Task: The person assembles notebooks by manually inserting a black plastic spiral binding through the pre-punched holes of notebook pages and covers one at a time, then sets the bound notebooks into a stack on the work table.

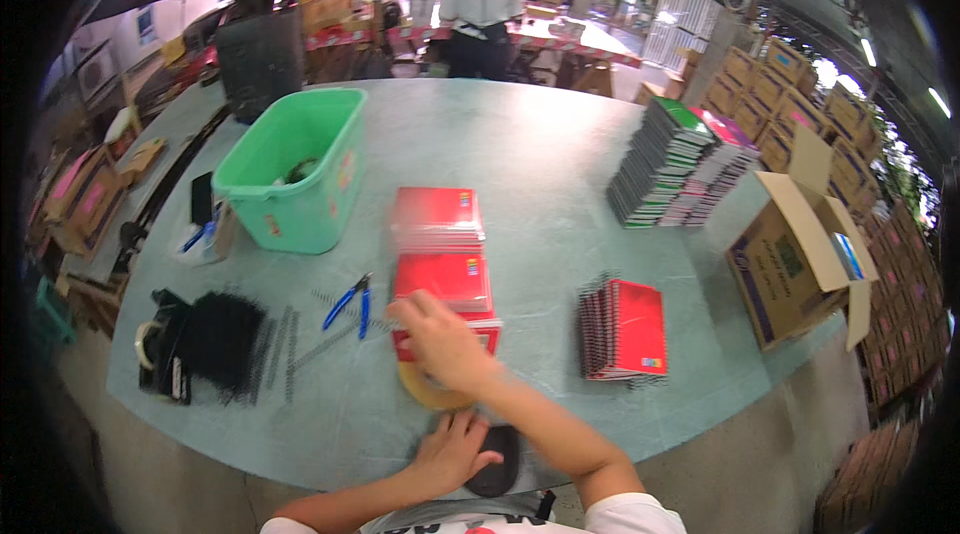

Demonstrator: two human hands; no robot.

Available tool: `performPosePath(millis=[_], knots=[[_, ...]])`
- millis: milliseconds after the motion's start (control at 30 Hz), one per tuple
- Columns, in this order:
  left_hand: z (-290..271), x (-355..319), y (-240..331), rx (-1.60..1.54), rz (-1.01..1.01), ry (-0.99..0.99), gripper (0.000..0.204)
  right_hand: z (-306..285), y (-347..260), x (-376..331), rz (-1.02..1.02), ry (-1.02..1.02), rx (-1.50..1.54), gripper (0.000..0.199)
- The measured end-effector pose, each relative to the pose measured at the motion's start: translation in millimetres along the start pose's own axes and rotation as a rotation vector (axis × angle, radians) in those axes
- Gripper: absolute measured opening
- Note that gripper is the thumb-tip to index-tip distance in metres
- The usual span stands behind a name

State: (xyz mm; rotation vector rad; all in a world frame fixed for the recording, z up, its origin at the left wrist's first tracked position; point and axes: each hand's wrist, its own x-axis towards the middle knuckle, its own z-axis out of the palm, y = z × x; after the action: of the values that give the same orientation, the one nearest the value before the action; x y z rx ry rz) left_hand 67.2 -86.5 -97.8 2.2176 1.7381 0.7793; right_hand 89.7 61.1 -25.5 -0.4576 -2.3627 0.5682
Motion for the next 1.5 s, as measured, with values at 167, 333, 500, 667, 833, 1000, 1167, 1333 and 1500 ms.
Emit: performPosePath(millis=[167, 333, 500, 667, 833, 1000, 1167, 1333, 1500], knots=[[-42.7, -13.6, -19.4, -0.384, -0.113, 0.01, 0.032, -58.7, 32.4, -23.6, 0.413, -0.159, 0.343, 0.022], [-138.0, 23.2, -57.9, -0.067, -0.336, 0.56, 0.026, -20.9, 55.3, -65.5, 0.605, 0.005, 0.978, 0.024], [-168.6, 37.8, -31.7, 0.007, -0.216, 0.511, 0.024, -23.7, 53.8, -62.9, 0.521, 0.093, 0.957, 0.026], [-134.3, 31.5, -51.5, 0.092, -0.066, 0.059, 0.037, -24.4, 50.0, -63.3, 0.532, 0.071, 0.905, 0.024], [-157.1, 48.8, -42.1, -0.068, -0.216, 0.391, 0.035, -20.1, 55.3, -68.5, 0.534, 0.084, 0.963, 0.021], [-148.2, 57.7, -43.7, -0.113, -0.14, 0.417, 0.035, -24.5, 49.3, -67.2, 0.524, 0.096, 0.932, 0.021], [-125.1, 61.9, -31.3, -0.082, -0.075, 0.053, 0.031, -23.7, 49.2, -69.5, 0.548, 0.107, 0.961, 0.022], [-127.7, 80.8, -37.1, -0.228, -0.099, 0.427, 0.033, -24.3, 54.5, -74.4, 0.505, 0.044, 0.865, 0.023], [-127.7, 89.9, -30.3, -0.21, -0.048, 0.36, 0.035, -26.0, 50.0, -73.9, 0.532, -0.001, 0.793, 0.03]])
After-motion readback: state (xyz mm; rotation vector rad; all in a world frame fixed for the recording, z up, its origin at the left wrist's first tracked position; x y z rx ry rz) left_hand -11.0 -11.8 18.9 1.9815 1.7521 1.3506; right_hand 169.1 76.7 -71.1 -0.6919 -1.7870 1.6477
